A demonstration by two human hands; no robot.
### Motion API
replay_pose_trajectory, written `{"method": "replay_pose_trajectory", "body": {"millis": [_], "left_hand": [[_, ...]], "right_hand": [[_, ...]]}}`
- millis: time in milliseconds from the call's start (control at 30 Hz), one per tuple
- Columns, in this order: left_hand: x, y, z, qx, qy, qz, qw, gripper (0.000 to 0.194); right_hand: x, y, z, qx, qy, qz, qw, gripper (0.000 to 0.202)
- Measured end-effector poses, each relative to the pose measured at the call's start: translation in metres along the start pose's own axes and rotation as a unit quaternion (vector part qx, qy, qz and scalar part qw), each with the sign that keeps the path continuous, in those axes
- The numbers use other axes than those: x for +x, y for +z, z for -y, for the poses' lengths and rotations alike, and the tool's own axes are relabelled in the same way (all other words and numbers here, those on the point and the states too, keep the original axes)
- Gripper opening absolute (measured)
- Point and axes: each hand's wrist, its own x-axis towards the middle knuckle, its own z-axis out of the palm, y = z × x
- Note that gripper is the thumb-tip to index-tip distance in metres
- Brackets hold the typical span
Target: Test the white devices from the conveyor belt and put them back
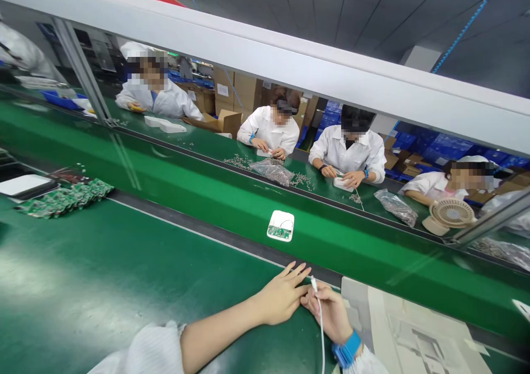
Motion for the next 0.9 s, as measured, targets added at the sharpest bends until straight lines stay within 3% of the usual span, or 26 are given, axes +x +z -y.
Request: {"method": "replay_pose_trajectory", "body": {"millis": [133, 267, 333, 433, 633, 900], "left_hand": [[0.002, 0.002, 0.004, -0.008, -0.007, -0.068, 0.998, 0.041], [0.011, -0.002, 0.015, 0.018, -0.123, -0.207, 0.97, 0.034], [0.018, -0.008, 0.023, 0.05, -0.184, -0.247, 0.95, 0.035], [0.03, -0.016, 0.033, 0.097, -0.237, -0.238, 0.937, 0.051], [0.043, -0.007, 0.039, 0.132, -0.219, -0.141, 0.956, 0.05], [0.042, -0.011, 0.023, 0.121, -0.218, -0.154, 0.956, 0.062]], "right_hand": [[-0.001, 0.0, 0.0, -0.006, -0.002, -0.001, 1.0, 0.017], [-0.001, 0.001, 0.0, -0.013, 0.003, 0.005, 1.0, 0.019], [-0.001, 0.001, 0.001, -0.015, 0.003, 0.004, 1.0, 0.019], [0.0, 0.003, 0.001, -0.022, 0.001, -0.001, 1.0, 0.017], [0.0, 0.005, 0.0, -0.035, 0.001, -0.01, 0.999, 0.014], [-0.001, 0.0, 0.0, -0.021, 0.001, -0.016, 1.0, 0.014]]}}
